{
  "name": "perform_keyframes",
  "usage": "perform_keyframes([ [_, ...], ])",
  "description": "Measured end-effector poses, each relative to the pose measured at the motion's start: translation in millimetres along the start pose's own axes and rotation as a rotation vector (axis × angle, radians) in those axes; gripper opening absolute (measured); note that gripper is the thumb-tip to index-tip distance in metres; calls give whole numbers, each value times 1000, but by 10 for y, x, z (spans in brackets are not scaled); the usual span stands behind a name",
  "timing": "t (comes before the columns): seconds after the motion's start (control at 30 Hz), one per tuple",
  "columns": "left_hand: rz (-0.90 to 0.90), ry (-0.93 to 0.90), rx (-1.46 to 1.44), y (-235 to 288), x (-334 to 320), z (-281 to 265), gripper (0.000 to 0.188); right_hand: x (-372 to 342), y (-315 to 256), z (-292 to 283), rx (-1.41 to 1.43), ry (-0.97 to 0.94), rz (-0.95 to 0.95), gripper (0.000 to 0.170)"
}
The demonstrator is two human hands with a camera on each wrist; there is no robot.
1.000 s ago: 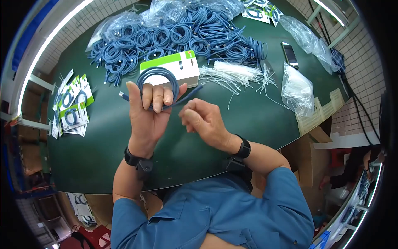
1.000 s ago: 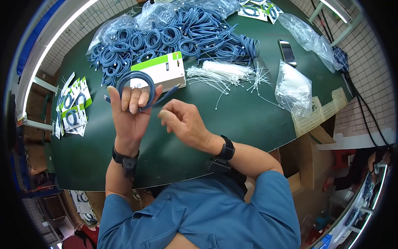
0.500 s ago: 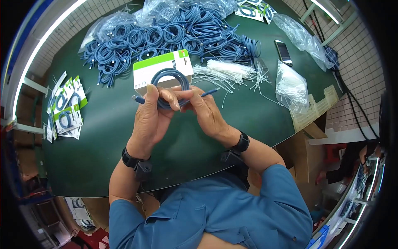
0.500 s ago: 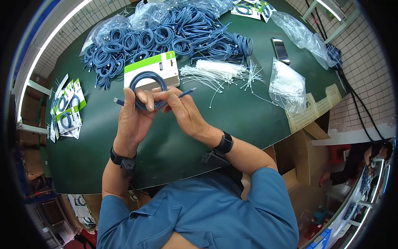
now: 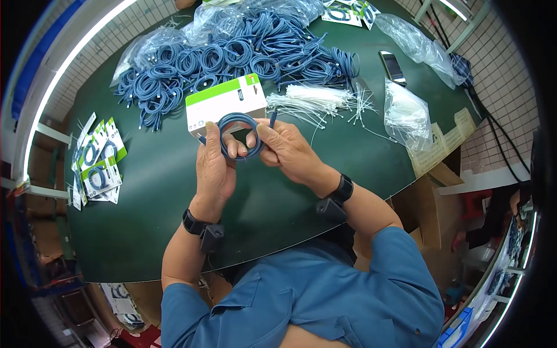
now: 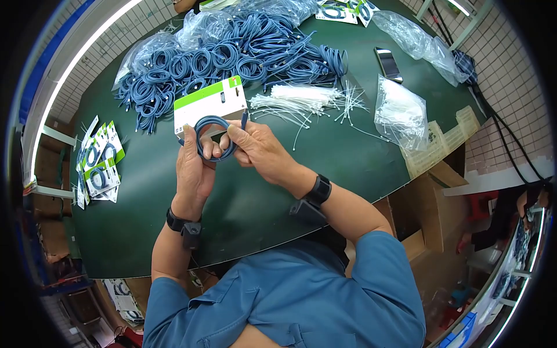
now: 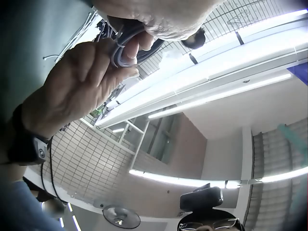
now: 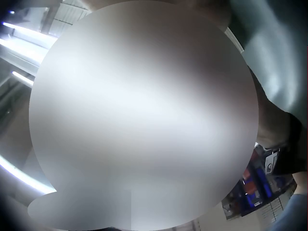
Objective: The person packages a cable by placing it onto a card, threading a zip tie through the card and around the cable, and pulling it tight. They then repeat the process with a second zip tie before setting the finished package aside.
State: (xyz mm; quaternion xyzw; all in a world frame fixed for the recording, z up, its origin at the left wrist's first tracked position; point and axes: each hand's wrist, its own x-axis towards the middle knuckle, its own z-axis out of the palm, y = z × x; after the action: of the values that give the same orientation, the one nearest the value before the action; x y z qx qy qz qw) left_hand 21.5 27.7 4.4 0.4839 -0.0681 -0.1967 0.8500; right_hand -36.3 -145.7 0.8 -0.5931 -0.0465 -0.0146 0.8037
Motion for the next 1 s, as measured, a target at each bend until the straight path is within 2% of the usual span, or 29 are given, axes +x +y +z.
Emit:
perform_keyframes([
  [0.1,-71,-69,55,60,55,-138,68,62,119,-190,373,-333,169,54],
  [0.13,-105,-105,82,81,68,-150,72,52,71,-143,373,-335,170,54],
  [0.23,-122,-60,191,231,45,-30,74,-15,-96,53,2,-97,36,54],
  [0.43,-180,-56,271,208,102,-68,78,37,33,-57,-60,-51,104,55],
  [0.5,-179,-42,108,199,149,-74,75,68,42,-93,-121,-48,176,56],
  [0.57,-181,-34,30,195,165,-68,73,75,55,-100,-93,-65,162,56],
  [0.7,-216,96,-167,183,167,-51,63,82,36,-119,-61,-118,145,55],
  [0.8,-171,-227,343,239,188,-258,53,75,32,-126,-105,-169,171,54],
  [0.9,-213,-185,473,318,168,-229,48,35,58,-40,-138,-259,161,55],
  [1.0,-211,-178,543,355,142,-198,43,26,76,-53,-158,-229,189,55],
])
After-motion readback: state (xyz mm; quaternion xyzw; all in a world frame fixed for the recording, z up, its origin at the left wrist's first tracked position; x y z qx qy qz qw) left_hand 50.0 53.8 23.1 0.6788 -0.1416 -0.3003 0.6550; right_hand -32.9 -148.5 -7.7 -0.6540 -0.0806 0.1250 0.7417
